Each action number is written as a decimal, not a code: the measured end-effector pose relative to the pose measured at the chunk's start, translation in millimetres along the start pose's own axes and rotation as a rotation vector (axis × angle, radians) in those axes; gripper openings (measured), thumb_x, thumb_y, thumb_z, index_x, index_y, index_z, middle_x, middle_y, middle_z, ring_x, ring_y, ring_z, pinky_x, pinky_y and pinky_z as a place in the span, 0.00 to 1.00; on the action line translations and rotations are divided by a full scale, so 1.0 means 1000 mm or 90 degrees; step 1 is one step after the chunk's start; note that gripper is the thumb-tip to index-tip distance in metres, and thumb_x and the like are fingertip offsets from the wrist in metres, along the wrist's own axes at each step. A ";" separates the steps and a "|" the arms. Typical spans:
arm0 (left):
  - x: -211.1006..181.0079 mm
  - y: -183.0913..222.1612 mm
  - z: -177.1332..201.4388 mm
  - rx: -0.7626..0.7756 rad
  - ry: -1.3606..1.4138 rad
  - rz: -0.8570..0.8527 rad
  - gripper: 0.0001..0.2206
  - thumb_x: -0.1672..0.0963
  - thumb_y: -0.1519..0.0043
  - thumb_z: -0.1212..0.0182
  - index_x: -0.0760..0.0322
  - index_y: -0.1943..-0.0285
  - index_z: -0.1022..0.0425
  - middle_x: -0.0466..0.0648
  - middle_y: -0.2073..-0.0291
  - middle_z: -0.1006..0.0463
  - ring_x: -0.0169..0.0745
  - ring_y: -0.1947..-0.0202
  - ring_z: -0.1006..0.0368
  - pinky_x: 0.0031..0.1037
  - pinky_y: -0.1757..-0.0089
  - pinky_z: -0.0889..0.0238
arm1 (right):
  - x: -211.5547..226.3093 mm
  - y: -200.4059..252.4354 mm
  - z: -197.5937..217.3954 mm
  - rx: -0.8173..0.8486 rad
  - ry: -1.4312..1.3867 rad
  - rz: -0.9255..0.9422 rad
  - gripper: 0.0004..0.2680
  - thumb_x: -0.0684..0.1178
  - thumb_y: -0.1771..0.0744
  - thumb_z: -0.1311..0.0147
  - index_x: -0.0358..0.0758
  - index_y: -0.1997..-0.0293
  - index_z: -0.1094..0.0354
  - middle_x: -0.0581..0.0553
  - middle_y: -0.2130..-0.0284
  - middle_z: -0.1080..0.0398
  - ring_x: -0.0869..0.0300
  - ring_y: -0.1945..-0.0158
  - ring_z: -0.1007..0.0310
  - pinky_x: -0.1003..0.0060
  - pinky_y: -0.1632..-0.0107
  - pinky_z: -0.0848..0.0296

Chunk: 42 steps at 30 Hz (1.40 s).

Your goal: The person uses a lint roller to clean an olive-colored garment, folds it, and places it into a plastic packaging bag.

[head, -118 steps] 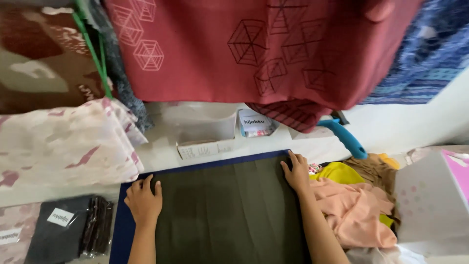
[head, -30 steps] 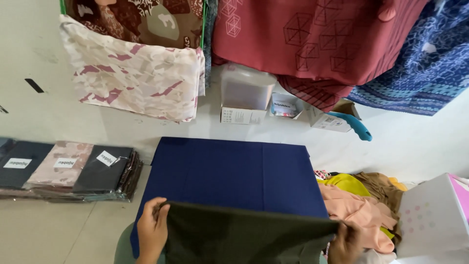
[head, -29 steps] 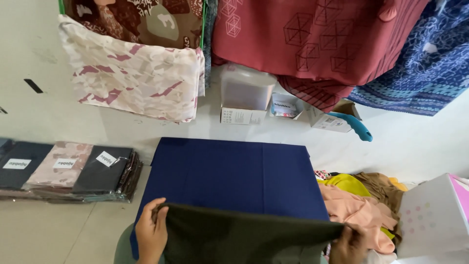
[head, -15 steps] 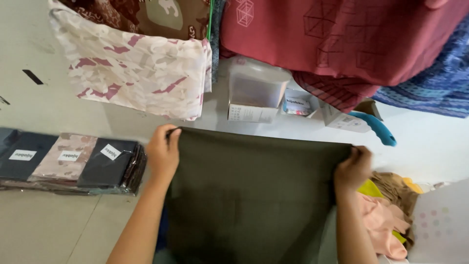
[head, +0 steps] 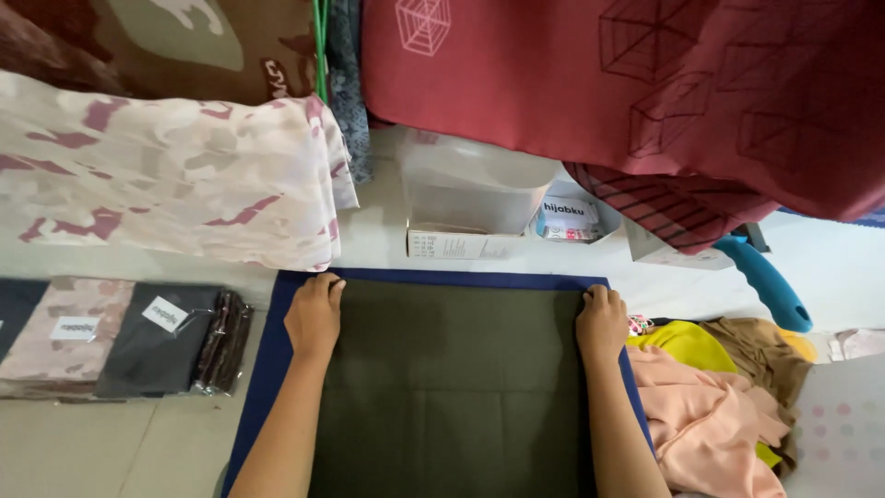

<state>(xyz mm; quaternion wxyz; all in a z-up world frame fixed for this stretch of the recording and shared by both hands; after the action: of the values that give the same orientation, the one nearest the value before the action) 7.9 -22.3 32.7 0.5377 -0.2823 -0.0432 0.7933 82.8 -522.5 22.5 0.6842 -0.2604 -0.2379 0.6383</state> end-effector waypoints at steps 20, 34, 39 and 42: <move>0.007 -0.006 0.030 0.208 0.172 0.162 0.17 0.46 0.43 0.34 0.57 0.54 0.17 0.49 0.60 0.14 0.53 0.54 0.19 0.41 0.56 0.24 | 0.030 0.015 0.013 0.300 -0.093 -0.058 0.22 0.72 0.27 0.66 0.59 0.26 0.42 0.48 0.27 0.43 0.53 0.23 0.49 0.46 0.27 0.48; 0.031 -0.016 -0.013 0.094 0.425 0.149 0.19 0.55 0.40 0.31 0.58 0.41 0.28 0.57 0.47 0.19 0.56 0.44 0.24 0.42 0.45 0.31 | 0.033 0.019 0.007 0.102 -0.059 -0.004 0.19 0.65 0.30 0.51 0.53 0.35 0.30 0.44 0.36 0.31 0.51 0.32 0.34 0.47 0.36 0.35; 0.028 -0.012 -0.009 0.042 0.327 0.140 0.19 0.55 0.41 0.30 0.52 0.41 0.27 0.45 0.50 0.17 0.49 0.50 0.21 0.40 0.47 0.31 | 0.043 0.015 0.026 0.116 -0.073 -0.045 0.18 0.65 0.31 0.51 0.54 0.36 0.30 0.47 0.36 0.31 0.54 0.31 0.35 0.48 0.34 0.37; 0.017 -0.004 0.012 0.044 0.286 0.193 0.22 0.56 0.38 0.33 0.52 0.34 0.32 0.54 0.44 0.20 0.53 0.53 0.20 0.47 0.47 0.31 | 0.042 0.016 0.026 0.183 -0.098 -0.064 0.19 0.65 0.30 0.53 0.53 0.34 0.32 0.47 0.34 0.34 0.55 0.29 0.39 0.47 0.32 0.40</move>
<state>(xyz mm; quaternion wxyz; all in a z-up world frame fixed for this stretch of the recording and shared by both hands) 1.2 -3.1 37.1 0.4180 -0.4364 0.1469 0.7831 57.1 -478.4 31.4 0.7252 -0.0978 -0.2085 0.6489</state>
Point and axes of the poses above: each hand's wrist, its own y-axis away from the middle knuckle, its own z-axis out of the back of the hand, x = y × z, the point moved 1 cm from there along -y, towards the middle knuckle
